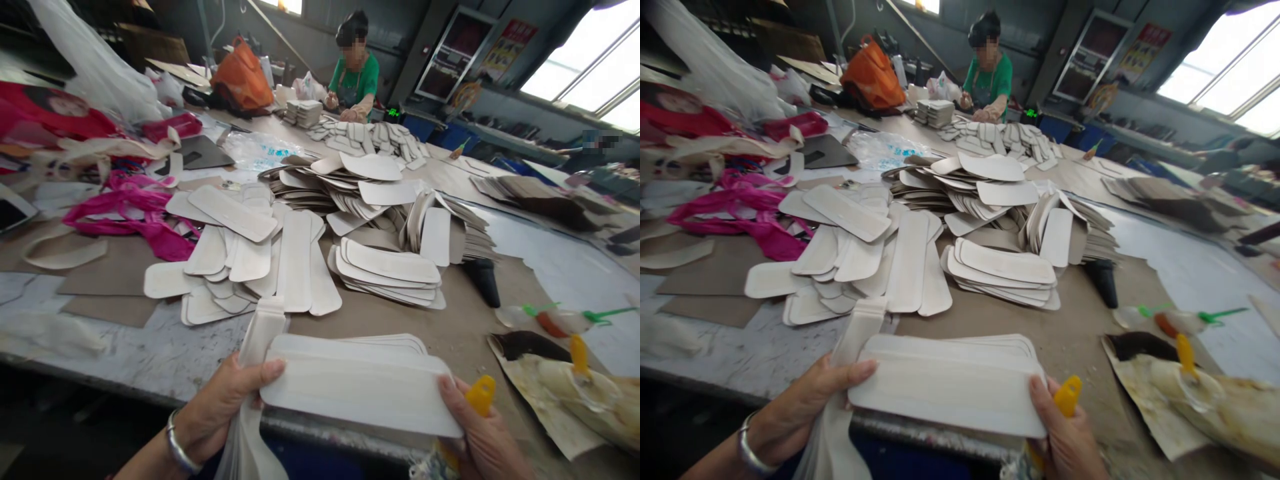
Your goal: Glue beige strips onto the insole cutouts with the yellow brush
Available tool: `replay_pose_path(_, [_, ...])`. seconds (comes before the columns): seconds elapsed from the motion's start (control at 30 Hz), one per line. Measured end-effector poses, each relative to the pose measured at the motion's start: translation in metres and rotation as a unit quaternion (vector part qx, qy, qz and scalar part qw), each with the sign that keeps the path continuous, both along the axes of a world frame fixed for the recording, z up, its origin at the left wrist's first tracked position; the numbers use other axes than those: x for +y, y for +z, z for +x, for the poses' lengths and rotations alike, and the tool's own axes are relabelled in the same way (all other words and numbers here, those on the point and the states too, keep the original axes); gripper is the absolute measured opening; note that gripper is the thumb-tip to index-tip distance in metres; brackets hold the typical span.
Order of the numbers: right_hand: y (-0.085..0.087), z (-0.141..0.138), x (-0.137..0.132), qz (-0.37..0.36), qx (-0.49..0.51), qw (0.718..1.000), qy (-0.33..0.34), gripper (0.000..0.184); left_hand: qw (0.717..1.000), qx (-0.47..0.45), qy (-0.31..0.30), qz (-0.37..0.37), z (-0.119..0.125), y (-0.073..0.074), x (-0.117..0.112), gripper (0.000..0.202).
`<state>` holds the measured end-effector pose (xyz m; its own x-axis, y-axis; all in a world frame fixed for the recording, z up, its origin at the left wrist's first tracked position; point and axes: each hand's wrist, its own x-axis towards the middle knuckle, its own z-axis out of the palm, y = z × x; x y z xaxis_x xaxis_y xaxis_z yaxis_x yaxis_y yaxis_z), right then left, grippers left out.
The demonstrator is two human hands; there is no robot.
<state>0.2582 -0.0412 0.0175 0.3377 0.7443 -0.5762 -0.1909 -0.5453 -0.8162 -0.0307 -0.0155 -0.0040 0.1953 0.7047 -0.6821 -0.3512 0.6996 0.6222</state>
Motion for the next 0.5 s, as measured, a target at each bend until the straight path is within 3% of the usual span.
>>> replay_pose_path(0.2, [-0.004,-0.016,0.008,0.009,0.051,0.999,-0.001,0.040,0.995,-0.086,0.021,-0.034,-0.007,-0.009,-0.001,0.035])
replay_pose_path(0.5, [-0.016,-0.023,0.017,-0.005,-0.054,0.998,0.014,0.045,0.998,0.024,0.019,0.056,-0.018,-0.007,0.009,0.047])
